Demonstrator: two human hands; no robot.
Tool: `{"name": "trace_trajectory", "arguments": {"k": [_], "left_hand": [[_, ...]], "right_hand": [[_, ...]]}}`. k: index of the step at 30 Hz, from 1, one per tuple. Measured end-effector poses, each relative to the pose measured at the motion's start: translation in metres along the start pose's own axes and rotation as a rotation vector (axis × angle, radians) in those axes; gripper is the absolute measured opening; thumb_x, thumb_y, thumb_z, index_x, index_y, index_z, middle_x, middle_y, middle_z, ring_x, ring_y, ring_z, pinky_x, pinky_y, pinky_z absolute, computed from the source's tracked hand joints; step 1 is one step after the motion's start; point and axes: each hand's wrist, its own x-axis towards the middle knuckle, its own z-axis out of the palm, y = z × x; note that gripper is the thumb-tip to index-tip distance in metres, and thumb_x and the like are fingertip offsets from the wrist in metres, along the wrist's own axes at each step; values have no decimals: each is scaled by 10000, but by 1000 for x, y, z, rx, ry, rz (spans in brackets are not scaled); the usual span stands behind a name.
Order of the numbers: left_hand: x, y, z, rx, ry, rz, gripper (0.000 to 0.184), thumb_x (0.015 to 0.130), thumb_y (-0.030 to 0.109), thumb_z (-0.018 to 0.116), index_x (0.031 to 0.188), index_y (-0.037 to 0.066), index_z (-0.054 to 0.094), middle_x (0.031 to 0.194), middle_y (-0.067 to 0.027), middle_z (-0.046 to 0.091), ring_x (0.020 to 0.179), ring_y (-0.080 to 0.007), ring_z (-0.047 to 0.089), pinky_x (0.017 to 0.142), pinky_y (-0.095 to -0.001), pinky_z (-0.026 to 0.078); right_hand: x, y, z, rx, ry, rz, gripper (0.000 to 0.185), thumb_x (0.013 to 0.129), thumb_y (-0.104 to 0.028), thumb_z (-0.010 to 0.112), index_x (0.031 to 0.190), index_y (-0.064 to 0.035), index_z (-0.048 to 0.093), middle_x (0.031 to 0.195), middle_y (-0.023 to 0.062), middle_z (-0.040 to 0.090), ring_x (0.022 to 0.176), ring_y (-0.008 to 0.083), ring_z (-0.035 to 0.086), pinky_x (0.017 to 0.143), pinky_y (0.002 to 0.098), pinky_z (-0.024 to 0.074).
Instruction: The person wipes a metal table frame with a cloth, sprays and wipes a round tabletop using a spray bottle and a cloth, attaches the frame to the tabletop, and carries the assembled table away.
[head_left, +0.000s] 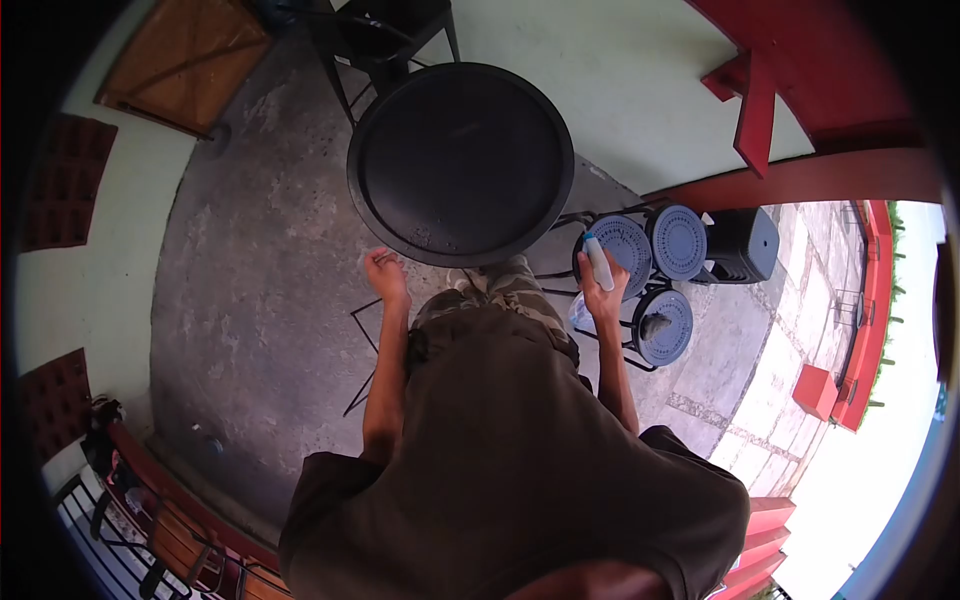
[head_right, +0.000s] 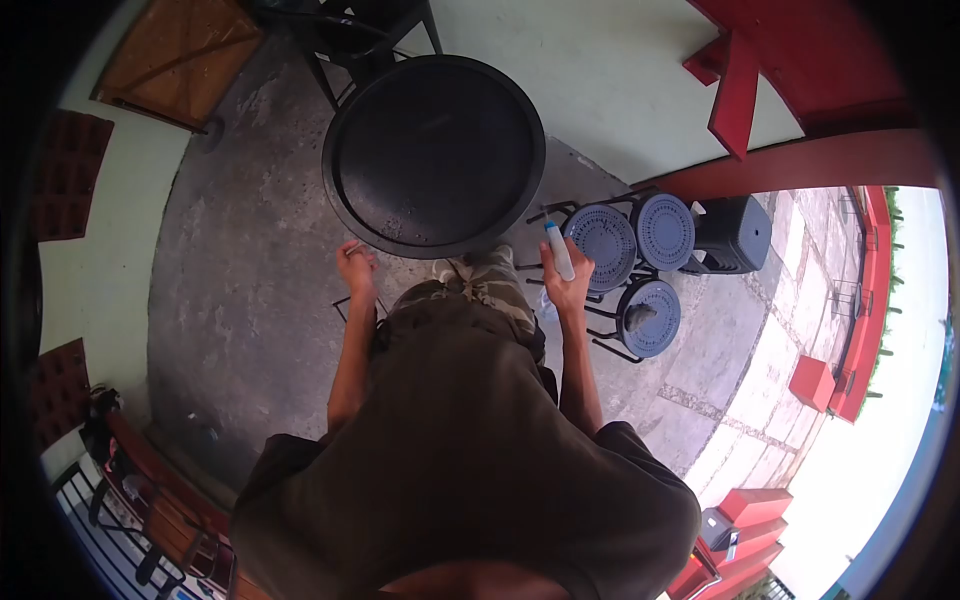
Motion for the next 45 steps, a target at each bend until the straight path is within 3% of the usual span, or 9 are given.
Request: {"name": "trace_trajectory", "arguments": {"k": [8,11,19,29,35,36,39,43,45], "left_hand": [[18,-17,0,77,38,265,321,800,-73,467,1089,58,515,891,-67,575,750,-146,560,653,-279,468],[-6,9,8,56,53,278,312,800,-86,485,1081,44,527,917,-76,573,800,-164,573,745,-288,480],[-29,10,28,160,106,451,321,810,-80,518,1107,37,551,997,-92,575,857,-168,586,765,-291,485],[-79,50,75,242,93,602,372,781,-119,491,1115,33,554,1033,-92,562,836,-161,576,736,-307,496],[-109,51,138,269,-492,500,249,890,-68,491,1095,47,572,933,-50,619,793,-111,590,695,-242,475],[-115,44,152,278,-587,451,206,927,-36,482,1094,38,575,909,-55,627,780,-109,596,689,-244,485],[-146,35,194,371,-862,438,185,935,-18,494,1092,29,580,918,-59,628,787,-108,596,699,-242,493],[-191,18,244,566,-1116,371,164,944,17,519,1089,20,596,930,-65,637,796,-95,597,709,-237,503],[-205,-3,264,656,-1177,416,148,932,62,560,1072,47,606,848,-50,653,692,-93,583,622,-244,462]], "right_hand": [[9,-26,5,177,-18,127,241,878,-193,690,777,8,603,548,121,558,464,258,604,488,361,455],[8,-1,11,32,-171,-12,250,858,-200,699,747,-2,593,558,145,557,486,310,596,502,378,456],[4,-28,3,26,-513,-208,209,819,-187,736,781,-19,618,623,171,574,583,384,578,535,390,453],[22,-6,-32,38,-587,-191,214,822,-217,734,821,-24,641,634,169,588,620,385,609,553,404,467],[40,64,-58,107,-342,-202,376,840,-224,733,1115,-3,601,789,211,637,763,430,640,641,423,496],[41,75,-65,65,-359,-91,419,850,-194,722,1170,12,545,910,206,666,842,413,654,731,417,514],[44,114,-72,142,-145,75,433,846,-179,726,1189,9,540,944,208,667,846,415,657,742,419,517],[39,172,-69,-303,186,110,449,871,-321,700,1194,-41,563,975,206,651,812,414,644,722,478,513],[47,195,-66,-299,193,375,483,856,-429,688,1146,-61,570,943,201,637,836,427,648,702,519,511]]}}
